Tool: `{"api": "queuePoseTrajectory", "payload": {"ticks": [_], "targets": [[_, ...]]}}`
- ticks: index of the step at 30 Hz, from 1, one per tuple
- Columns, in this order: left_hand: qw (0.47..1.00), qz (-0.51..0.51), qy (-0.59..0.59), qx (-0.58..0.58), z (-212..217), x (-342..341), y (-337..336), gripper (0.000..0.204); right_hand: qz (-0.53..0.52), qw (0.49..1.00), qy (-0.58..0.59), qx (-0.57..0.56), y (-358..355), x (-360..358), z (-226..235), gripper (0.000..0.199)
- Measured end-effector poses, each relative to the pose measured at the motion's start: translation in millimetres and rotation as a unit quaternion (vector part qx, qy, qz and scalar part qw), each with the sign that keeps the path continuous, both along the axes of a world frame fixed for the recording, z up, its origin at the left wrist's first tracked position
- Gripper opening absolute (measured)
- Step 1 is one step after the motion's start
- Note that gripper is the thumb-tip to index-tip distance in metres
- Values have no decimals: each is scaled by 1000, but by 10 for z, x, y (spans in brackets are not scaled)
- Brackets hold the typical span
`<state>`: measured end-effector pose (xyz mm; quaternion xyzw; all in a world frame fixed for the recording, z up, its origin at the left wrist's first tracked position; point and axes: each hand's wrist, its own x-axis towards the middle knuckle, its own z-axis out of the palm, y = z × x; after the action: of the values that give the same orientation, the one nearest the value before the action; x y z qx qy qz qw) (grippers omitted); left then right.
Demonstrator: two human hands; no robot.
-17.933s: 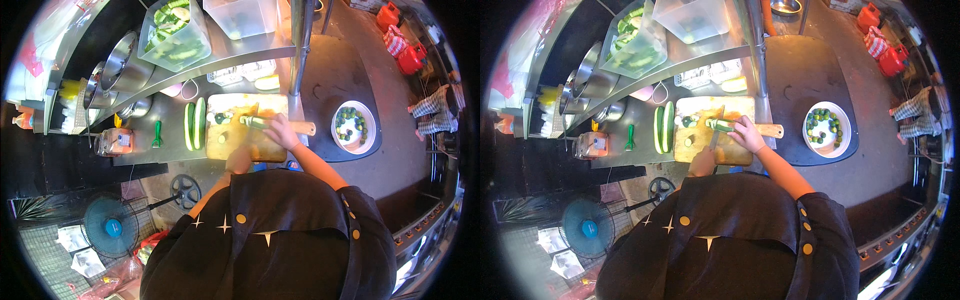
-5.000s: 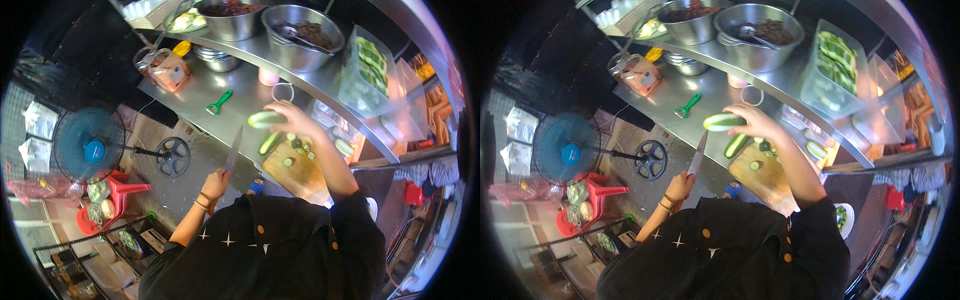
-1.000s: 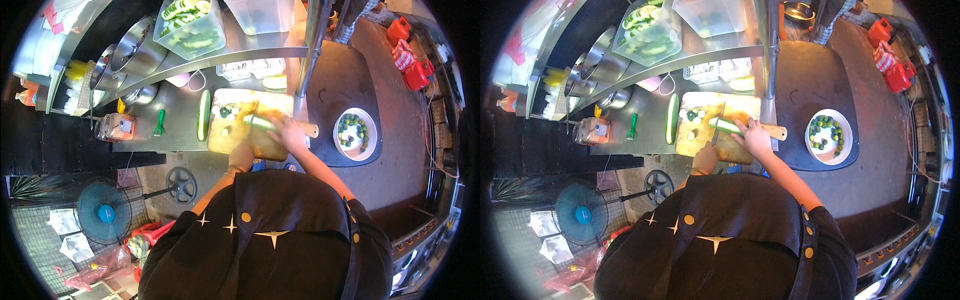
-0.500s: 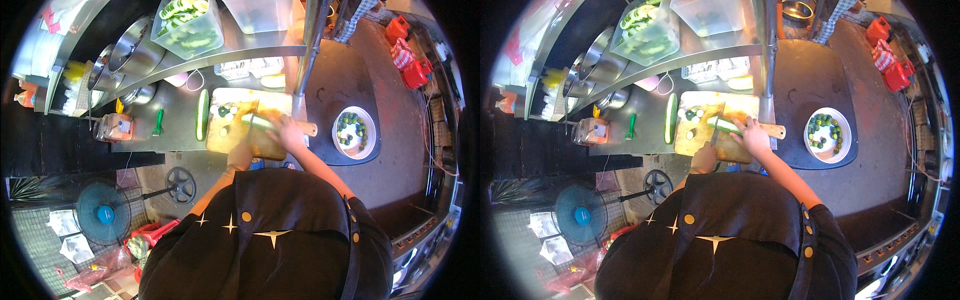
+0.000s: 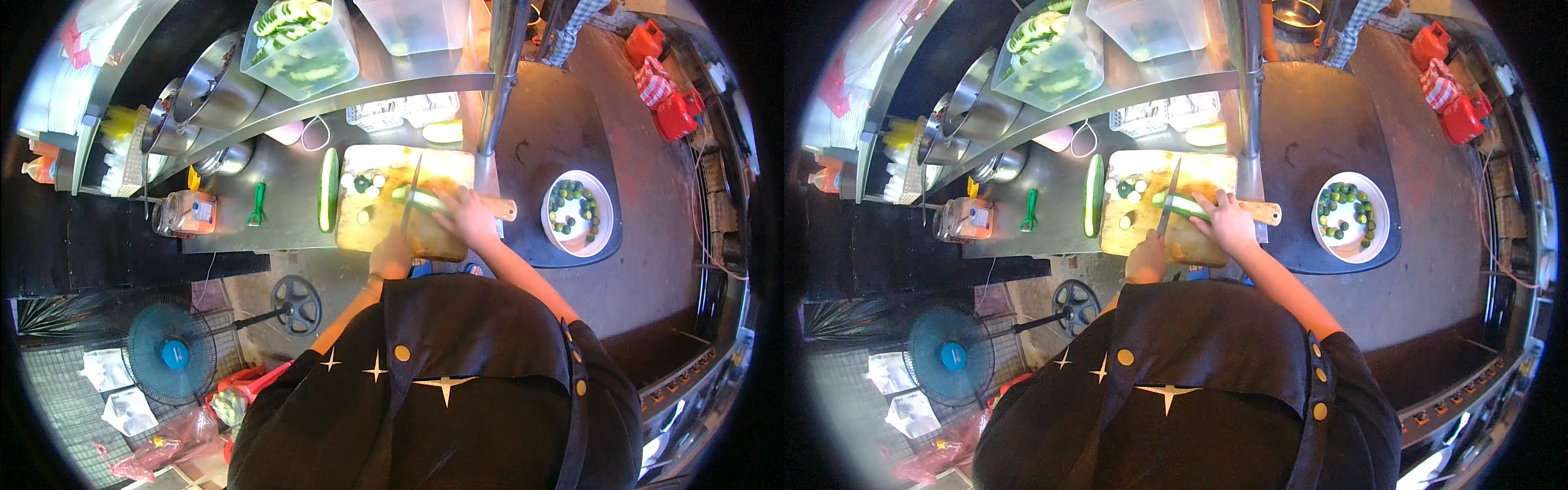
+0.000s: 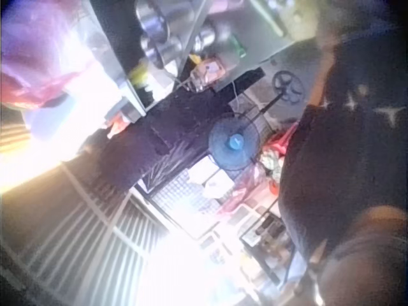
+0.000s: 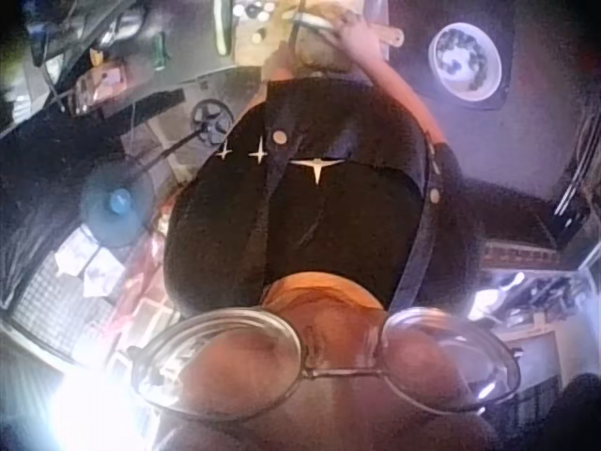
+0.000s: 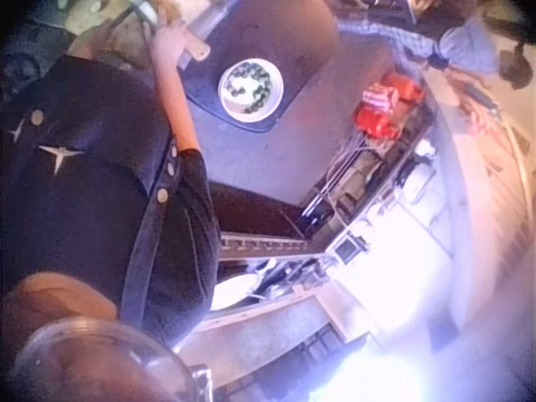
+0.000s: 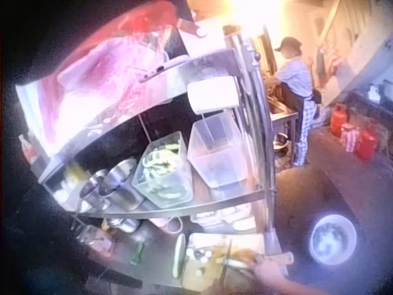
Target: The person slices cucumbers into thin rounds on a cutting board using a knife. They repeatedly transfer the sliced cucumber pieces into a clear plastic container on the shelf above.
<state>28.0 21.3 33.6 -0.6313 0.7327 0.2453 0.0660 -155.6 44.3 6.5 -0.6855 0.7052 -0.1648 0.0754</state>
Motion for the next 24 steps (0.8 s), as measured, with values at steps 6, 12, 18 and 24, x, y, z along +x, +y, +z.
{"api": "queuePoseTrajectory", "payload": {"ticks": [6,12,18,24], "targets": [[997,-70,37,6,-141,7,-101,27,-5,999,1,41,-2,-3,54,48],[1000,-28,14,-1,157,-3,3,29,-2,1000,-6,12,-2,-11,-9,48],[999,-31,28,0,-24,-28,-1,26,-2,1000,9,-2,-4,0,-6,47],[997,-51,53,15,87,-49,-79,27,-2,1000,-1,15,-20,-22,27,47]]}}
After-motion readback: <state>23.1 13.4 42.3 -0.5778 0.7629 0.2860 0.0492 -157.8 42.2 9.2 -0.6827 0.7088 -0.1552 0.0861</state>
